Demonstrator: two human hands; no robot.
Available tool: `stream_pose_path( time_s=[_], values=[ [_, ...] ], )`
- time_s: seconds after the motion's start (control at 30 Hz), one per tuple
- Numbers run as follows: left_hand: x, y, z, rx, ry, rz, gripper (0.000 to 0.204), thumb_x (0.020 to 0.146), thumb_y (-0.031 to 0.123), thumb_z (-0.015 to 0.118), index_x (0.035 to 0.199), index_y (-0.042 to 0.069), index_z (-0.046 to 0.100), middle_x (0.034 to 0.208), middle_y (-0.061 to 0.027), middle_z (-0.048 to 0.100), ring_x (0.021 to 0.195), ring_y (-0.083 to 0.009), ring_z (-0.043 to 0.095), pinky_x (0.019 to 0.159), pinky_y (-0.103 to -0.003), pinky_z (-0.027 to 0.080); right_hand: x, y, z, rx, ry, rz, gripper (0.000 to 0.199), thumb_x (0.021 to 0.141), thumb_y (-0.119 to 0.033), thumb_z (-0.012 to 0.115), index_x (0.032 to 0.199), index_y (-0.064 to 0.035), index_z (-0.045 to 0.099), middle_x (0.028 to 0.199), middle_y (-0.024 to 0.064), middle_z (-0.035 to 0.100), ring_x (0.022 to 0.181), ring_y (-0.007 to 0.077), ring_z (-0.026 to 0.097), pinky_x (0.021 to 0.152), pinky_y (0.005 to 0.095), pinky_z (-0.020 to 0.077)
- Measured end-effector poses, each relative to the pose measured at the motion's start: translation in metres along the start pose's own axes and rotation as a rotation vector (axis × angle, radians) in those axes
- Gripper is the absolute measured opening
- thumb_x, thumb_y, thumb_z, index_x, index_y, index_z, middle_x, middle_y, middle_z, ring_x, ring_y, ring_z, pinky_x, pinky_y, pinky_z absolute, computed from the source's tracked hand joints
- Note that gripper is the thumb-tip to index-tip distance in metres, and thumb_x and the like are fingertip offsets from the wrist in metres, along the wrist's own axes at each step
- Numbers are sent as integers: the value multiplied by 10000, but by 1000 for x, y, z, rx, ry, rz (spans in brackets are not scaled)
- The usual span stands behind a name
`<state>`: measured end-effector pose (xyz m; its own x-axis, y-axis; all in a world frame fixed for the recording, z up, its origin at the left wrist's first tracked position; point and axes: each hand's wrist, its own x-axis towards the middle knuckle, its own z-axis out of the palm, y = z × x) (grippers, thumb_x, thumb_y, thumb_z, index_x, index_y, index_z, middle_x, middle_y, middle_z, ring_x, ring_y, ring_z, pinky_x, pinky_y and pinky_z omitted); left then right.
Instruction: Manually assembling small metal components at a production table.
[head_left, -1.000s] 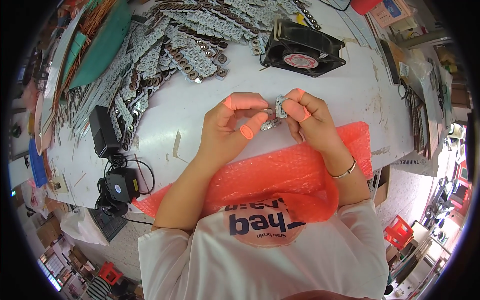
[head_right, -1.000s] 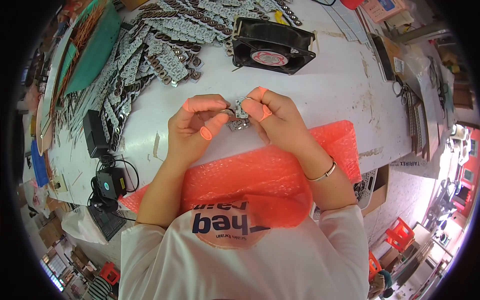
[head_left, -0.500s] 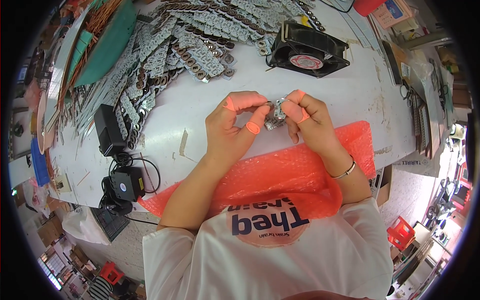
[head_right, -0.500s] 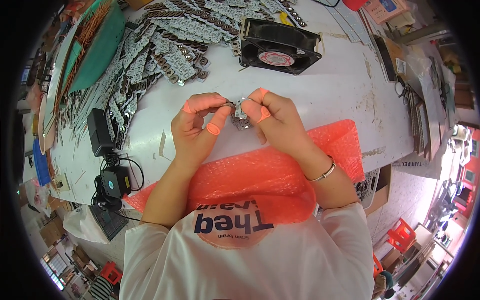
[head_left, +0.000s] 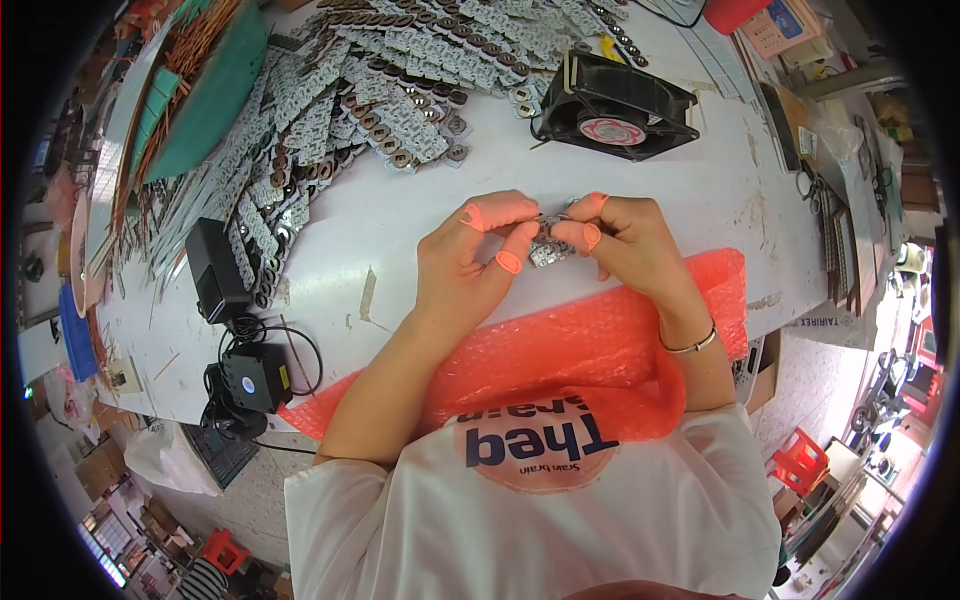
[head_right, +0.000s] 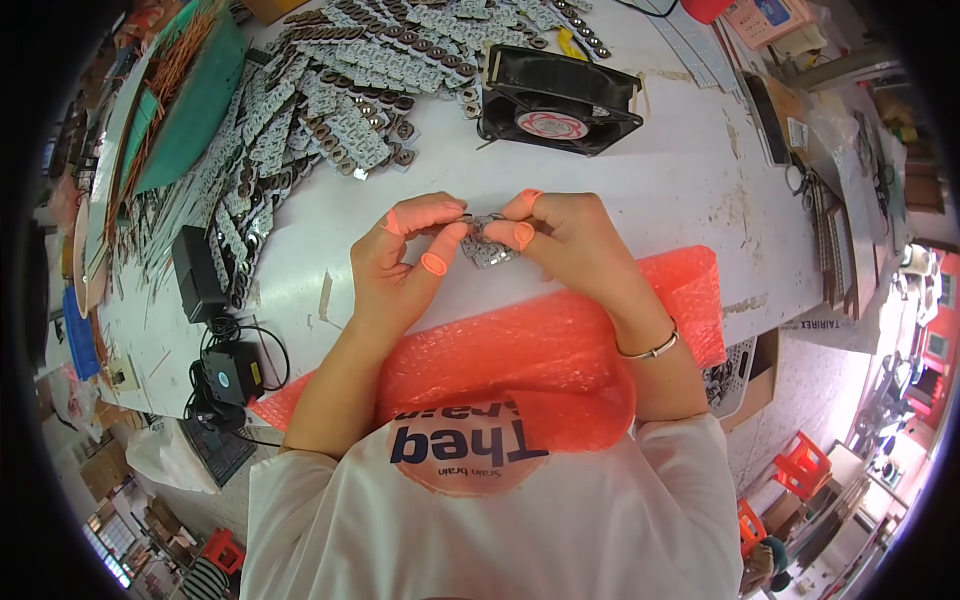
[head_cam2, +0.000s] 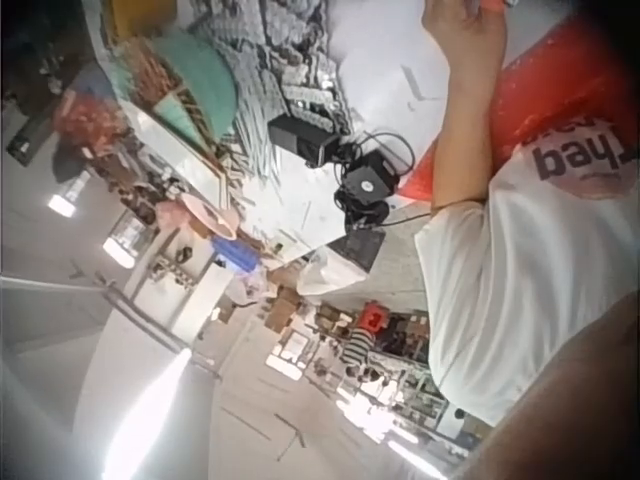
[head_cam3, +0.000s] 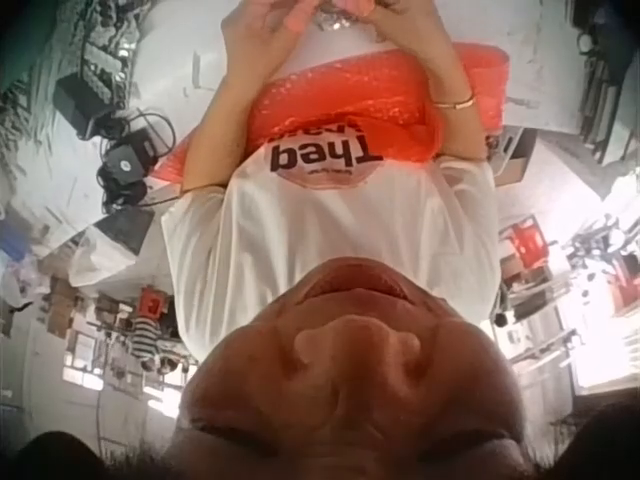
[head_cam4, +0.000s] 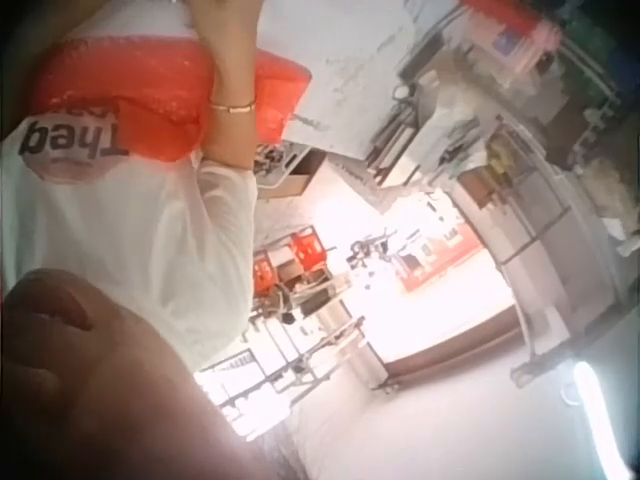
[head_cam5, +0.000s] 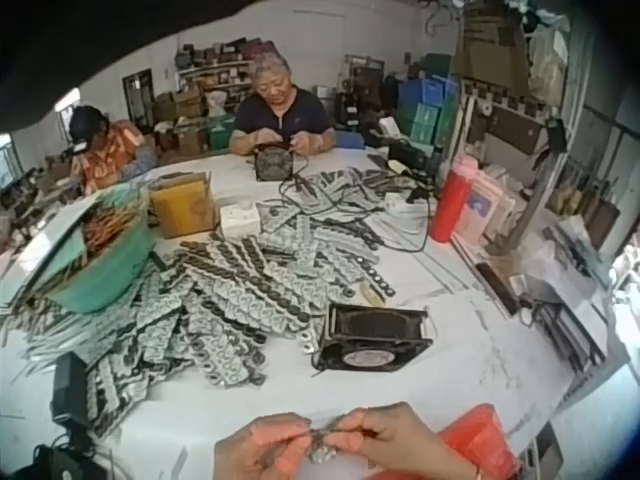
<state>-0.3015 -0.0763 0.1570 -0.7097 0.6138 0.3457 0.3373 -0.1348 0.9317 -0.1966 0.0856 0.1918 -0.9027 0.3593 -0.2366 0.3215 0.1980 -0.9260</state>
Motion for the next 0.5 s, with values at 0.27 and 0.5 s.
stream_pose_path(
  time_s=[0.27,0.5],
  values=[
    [1,0,-2,-187,-100,-217,213,827,-24,643,1033,18,608,990,-101,643,817,-152,661,708,-249,537,-1,3,-5,-37,87,-212,195,890,-182,635,830,-2,679,601,1,557,517,44,467,410,204,339],
    [-1,6,0,-330,-145,-329,203,851,-25,624,1052,-13,594,974,-95,640,855,-158,671,731,-254,535,-3,2,0,74,11,-167,192,886,-189,642,833,-11,691,560,4,553,454,51,438,411,216,327]
  ],
)
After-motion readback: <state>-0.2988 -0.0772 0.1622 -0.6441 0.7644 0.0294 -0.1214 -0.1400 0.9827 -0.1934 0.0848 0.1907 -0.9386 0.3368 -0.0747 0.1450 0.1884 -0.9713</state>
